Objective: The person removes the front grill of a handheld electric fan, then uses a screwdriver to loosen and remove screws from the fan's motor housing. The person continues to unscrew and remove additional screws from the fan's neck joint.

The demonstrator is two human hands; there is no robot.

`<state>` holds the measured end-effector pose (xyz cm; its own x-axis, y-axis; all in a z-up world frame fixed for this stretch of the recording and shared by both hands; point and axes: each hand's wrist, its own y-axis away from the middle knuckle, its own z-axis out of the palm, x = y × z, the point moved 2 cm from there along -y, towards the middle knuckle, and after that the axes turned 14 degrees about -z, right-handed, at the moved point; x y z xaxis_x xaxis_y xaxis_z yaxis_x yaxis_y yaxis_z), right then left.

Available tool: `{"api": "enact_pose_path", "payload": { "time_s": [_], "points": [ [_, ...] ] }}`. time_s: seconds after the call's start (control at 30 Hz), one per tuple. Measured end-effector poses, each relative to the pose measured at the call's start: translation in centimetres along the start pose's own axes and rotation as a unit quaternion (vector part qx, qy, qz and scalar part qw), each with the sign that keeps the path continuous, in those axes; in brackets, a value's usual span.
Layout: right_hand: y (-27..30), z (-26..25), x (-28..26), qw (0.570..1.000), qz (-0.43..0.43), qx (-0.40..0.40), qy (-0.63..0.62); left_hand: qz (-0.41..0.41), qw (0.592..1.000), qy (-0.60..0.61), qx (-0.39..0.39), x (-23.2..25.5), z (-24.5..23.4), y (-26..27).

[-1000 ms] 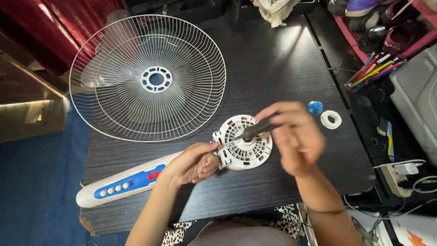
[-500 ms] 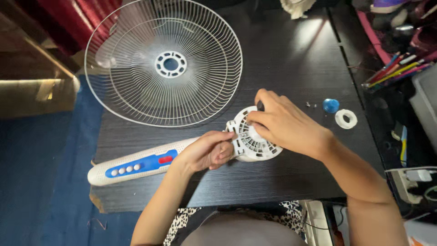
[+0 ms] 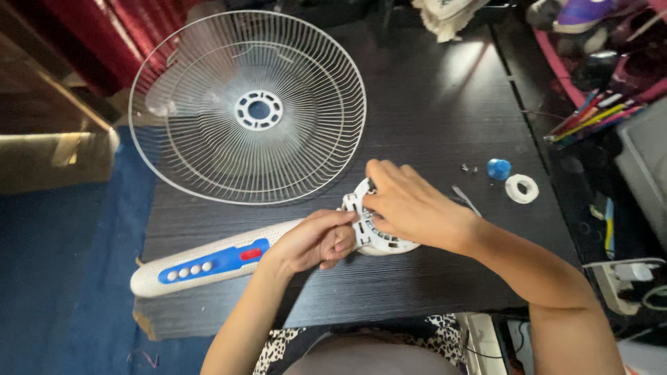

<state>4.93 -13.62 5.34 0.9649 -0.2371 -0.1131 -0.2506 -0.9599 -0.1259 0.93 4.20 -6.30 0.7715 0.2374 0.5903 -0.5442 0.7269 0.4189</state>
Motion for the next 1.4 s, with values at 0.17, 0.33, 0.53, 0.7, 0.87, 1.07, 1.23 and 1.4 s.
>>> {"api": "enact_pose_path", "payload": {
  "time_s": [0.17,0.33,0.53,0.7,0.87,1.07,1.23,1.4],
  "points": [
    [-0.4,0.9,0.0,0.998,-0.007,-0.014,0.053,0.01,0.999,0.004,-0.035,-0.1,-0.2,-0.1],
    [-0.6,1.5,0.2,0.997,-0.012,-0.03,0.074,0.007,1.0,0.004,-0.016,-0.2,-0.4,-0.2],
    [-0.8,2.0,0.4,0.996,-0.012,-0.034,0.082,0.009,1.0,-0.004,-0.023,-0.3,-0.5,-0.3],
    [-0.7,2.0,0.5,0.996,-0.014,-0.036,0.076,0.005,0.999,0.011,-0.041,-0.5,-0.8,-0.2],
    [-0.6,1.8,0.8,0.998,-0.008,-0.039,0.047,0.016,0.998,0.009,-0.058,-0.6,-1.0,-0.2],
    [-0.5,1.9,0.8,0.998,-0.007,-0.042,0.045,0.016,0.998,0.012,-0.061,-0.7,-1.2,-0.2],
    [-0.7,2.0,0.8,0.997,-0.003,-0.058,0.052,0.02,0.998,0.011,-0.059,-0.7,-1.1,-0.2],
    [-1.2,1.8,0.4,0.996,-0.004,-0.062,0.066,0.023,0.998,0.017,-0.056,-1.0,-1.1,-0.2]
  ]
}}
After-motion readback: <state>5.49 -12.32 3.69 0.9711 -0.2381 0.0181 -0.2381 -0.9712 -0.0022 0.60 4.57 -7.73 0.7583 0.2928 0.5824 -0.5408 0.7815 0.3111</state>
